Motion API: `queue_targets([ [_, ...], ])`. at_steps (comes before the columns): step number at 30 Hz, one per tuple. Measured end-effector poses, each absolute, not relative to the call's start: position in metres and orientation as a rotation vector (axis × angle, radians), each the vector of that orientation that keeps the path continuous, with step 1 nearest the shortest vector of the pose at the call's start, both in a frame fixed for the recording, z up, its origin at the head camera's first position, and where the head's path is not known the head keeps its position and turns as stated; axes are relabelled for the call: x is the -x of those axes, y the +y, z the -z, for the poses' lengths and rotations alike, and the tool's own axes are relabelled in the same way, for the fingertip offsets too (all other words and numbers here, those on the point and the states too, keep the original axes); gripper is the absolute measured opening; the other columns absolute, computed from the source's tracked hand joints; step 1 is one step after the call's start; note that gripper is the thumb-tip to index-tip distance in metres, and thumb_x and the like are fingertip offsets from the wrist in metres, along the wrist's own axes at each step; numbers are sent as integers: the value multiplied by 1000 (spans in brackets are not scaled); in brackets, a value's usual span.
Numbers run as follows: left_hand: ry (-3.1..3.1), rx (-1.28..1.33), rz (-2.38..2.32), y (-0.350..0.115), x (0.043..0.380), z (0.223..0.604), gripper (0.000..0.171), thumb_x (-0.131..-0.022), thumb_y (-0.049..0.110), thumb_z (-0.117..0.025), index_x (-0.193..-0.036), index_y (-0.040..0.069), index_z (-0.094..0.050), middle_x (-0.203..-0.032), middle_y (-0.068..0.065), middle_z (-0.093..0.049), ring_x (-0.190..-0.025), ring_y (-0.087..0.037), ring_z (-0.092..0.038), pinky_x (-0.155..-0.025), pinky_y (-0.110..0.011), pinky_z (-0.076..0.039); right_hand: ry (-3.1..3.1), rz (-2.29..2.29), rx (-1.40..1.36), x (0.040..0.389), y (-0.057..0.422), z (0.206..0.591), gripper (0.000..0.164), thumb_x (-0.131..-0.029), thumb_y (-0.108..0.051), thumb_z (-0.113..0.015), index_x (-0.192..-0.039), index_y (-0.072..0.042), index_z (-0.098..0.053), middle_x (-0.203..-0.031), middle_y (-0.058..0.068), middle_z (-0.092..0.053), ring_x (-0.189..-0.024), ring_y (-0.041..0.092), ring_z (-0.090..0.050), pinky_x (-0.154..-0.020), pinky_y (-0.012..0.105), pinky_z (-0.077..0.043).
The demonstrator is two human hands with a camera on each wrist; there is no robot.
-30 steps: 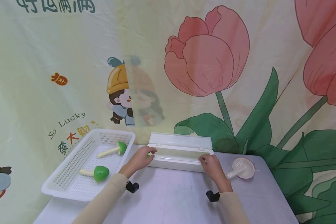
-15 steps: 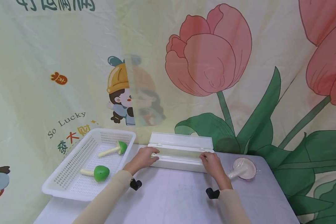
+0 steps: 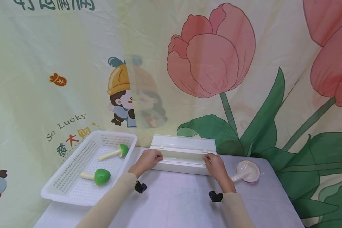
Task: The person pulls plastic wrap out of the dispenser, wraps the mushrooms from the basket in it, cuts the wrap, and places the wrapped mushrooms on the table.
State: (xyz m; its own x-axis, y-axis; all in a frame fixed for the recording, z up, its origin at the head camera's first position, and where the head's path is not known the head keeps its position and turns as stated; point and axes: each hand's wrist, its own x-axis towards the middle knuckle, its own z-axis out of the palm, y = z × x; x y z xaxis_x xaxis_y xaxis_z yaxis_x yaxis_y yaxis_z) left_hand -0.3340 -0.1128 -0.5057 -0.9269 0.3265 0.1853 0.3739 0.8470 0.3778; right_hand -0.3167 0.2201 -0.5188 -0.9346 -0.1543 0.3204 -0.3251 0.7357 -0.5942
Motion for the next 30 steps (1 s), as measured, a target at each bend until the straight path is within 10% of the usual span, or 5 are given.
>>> queue_targets([
  [21, -2723, 577, 630, -110, 335, 499, 12, -102, 20, -64, -99, 12, -73, -95, 0, -72, -89, -17, -69, -82, -35, -57, -2576, -976, -363, 313, 221, 511, 21, -105, -13, -58, -110, 4, -70, -103, 18, -73, -102, 35, -64, -89, 53, -52],
  [30, -2628, 670, 905, -110, 334, 472, 11, -104, 14, -60, -103, 7, -69, -101, -6, -69, -94, -20, -65, -85, -35, -56, -2459, -1036, -424, 308, 221, 490, 17, -108, -13, -53, -109, -1, -64, -107, 15, -73, -105, 35, -69, -79, 36, -56],
])
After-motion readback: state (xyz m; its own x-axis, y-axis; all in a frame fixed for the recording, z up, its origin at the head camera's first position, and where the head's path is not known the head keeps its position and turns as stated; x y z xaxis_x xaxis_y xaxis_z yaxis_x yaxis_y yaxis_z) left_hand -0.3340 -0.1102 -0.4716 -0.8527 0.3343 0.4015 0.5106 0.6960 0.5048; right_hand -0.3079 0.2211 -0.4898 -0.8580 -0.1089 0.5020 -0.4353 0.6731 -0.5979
